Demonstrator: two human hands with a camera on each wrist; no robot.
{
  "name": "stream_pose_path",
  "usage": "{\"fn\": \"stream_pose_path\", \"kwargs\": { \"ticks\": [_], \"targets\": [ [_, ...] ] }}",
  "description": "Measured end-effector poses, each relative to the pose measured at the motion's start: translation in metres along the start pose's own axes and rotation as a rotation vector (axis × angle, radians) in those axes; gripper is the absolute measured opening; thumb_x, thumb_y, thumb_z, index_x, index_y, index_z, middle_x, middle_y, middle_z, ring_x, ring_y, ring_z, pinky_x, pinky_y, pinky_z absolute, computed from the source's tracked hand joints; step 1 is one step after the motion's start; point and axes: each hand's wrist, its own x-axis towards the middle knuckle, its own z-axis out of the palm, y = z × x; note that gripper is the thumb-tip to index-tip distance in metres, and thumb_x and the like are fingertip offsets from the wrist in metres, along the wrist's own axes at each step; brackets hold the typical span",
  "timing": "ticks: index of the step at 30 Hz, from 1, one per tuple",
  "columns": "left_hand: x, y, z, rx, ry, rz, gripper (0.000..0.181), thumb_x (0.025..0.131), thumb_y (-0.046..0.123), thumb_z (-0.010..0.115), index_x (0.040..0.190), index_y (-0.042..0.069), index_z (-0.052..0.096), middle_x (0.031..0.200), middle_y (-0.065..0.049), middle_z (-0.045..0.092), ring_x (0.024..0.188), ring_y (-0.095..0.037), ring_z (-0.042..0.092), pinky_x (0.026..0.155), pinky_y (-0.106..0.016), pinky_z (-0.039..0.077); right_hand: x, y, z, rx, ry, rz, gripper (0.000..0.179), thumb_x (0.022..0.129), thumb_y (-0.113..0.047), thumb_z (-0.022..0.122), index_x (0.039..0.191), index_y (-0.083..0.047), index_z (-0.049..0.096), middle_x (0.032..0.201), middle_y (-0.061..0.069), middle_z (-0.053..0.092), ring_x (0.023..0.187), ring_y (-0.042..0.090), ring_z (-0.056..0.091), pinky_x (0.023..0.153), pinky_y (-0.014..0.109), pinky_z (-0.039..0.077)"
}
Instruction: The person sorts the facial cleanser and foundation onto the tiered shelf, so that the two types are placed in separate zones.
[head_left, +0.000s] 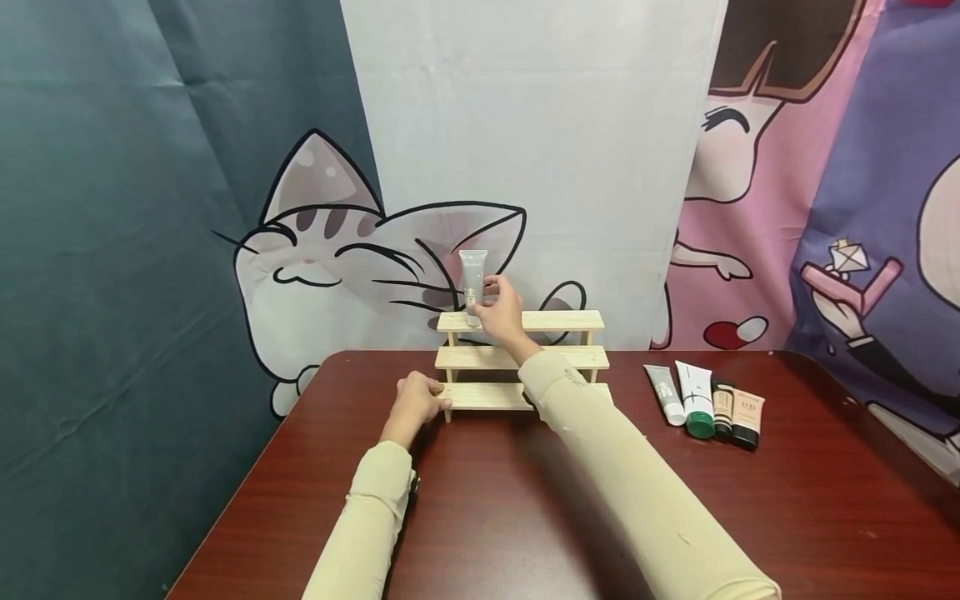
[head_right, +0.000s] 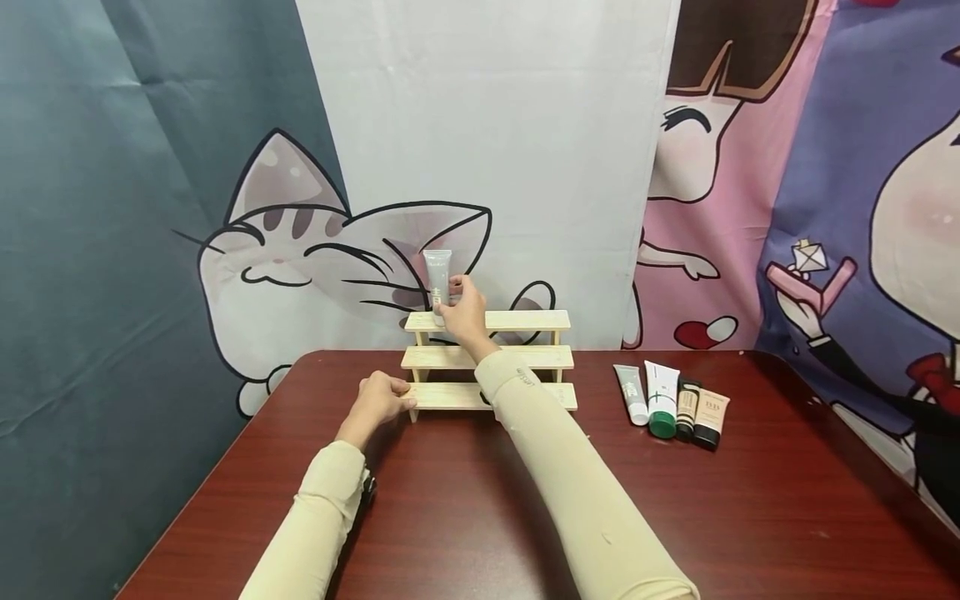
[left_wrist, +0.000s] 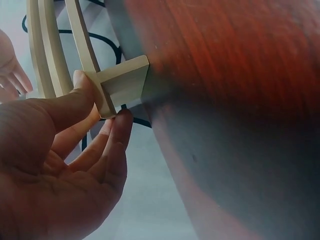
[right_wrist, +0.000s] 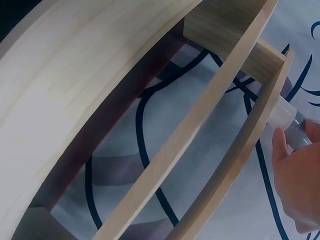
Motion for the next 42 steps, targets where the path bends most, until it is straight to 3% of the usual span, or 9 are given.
{"fn": "stream_pose_path", "kwargs": {
  "ticks": [5, 12, 23, 29, 35, 42],
  "targets": [
    [-0.001, 0.002, -0.001, 0.032, 0.004, -0.006, 0.038, 0.081, 0.021, 0.084, 0.117, 0.011, 0.075, 0.123, -0.016, 0.068, 0.125, -0.036, 0.054, 0.1, -0.047, 0.048, 0.001, 0.002, 0.002, 0.0, -0.008, -0.008, 0.048, 0.084, 0.004, 0.076, 0.126, -0.005, 0.053, 0.116, 0.017, 0.062, 0.103, 0.031, 0.068, 0.088, 0.035, 0.057],
    [-0.002, 0.0, -0.002, 0.08, -0.01, -0.049, 0.041, 0.083, 0.029, 0.082, 0.122, 0.02, 0.074, 0.129, -0.011, 0.066, 0.122, -0.038, 0.057, 0.092, -0.057, 0.048, 0.001, 0.004, 0.002, -0.049, -0.028, 0.005, 0.044, 0.085, -0.003, 0.077, 0.123, -0.002, 0.055, 0.111, 0.017, 0.064, 0.102, 0.03, 0.067, 0.09, 0.033, 0.055],
    [-0.004, 0.004, 0.0, 0.066, -0.009, -0.042, 0.038, 0.084, 0.028, 0.081, 0.121, 0.02, 0.074, 0.129, -0.012, 0.065, 0.121, -0.039, 0.057, 0.091, -0.056, 0.049, -0.007, 0.007, -0.025, -0.085, -0.089, 0.037, 0.053, 0.088, -0.012, 0.077, 0.134, -0.001, 0.053, 0.118, 0.018, 0.066, 0.108, 0.03, 0.066, 0.089, 0.036, 0.056],
    [-0.004, -0.004, -0.002, 0.055, -0.006, -0.039, 0.039, 0.084, 0.028, 0.081, 0.122, 0.02, 0.074, 0.129, -0.016, 0.063, 0.124, -0.039, 0.053, 0.093, -0.057, 0.047, -0.021, 0.007, -0.052, -0.117, -0.182, -0.005, 0.051, 0.089, -0.009, 0.072, 0.136, -0.002, 0.053, 0.123, 0.02, 0.066, 0.108, 0.032, 0.067, 0.088, 0.039, 0.057],
    [-0.003, -0.01, -0.001, 0.075, -0.026, -0.026, 0.039, 0.084, 0.032, 0.081, 0.122, 0.024, 0.074, 0.132, -0.013, 0.063, 0.125, -0.039, 0.053, 0.091, -0.061, 0.045, -0.041, 0.008, -0.089, -0.116, -0.253, 0.006, 0.042, 0.091, -0.008, 0.069, 0.131, -0.007, 0.058, 0.119, 0.016, 0.068, 0.104, 0.031, 0.068, 0.083, 0.037, 0.058],
    [0.0, -0.014, -0.002, 0.008, -0.038, -0.008, 0.035, 0.084, 0.031, 0.08, 0.119, 0.024, 0.075, 0.133, -0.015, 0.062, 0.127, -0.042, 0.049, 0.09, -0.064, 0.044, -0.071, 0.001, -0.13, -0.173, -0.358, -0.051, 0.037, 0.092, -0.007, 0.066, 0.128, -0.003, 0.059, 0.116, 0.02, 0.068, 0.103, 0.033, 0.068, 0.077, 0.039, 0.058]
  ]
}}
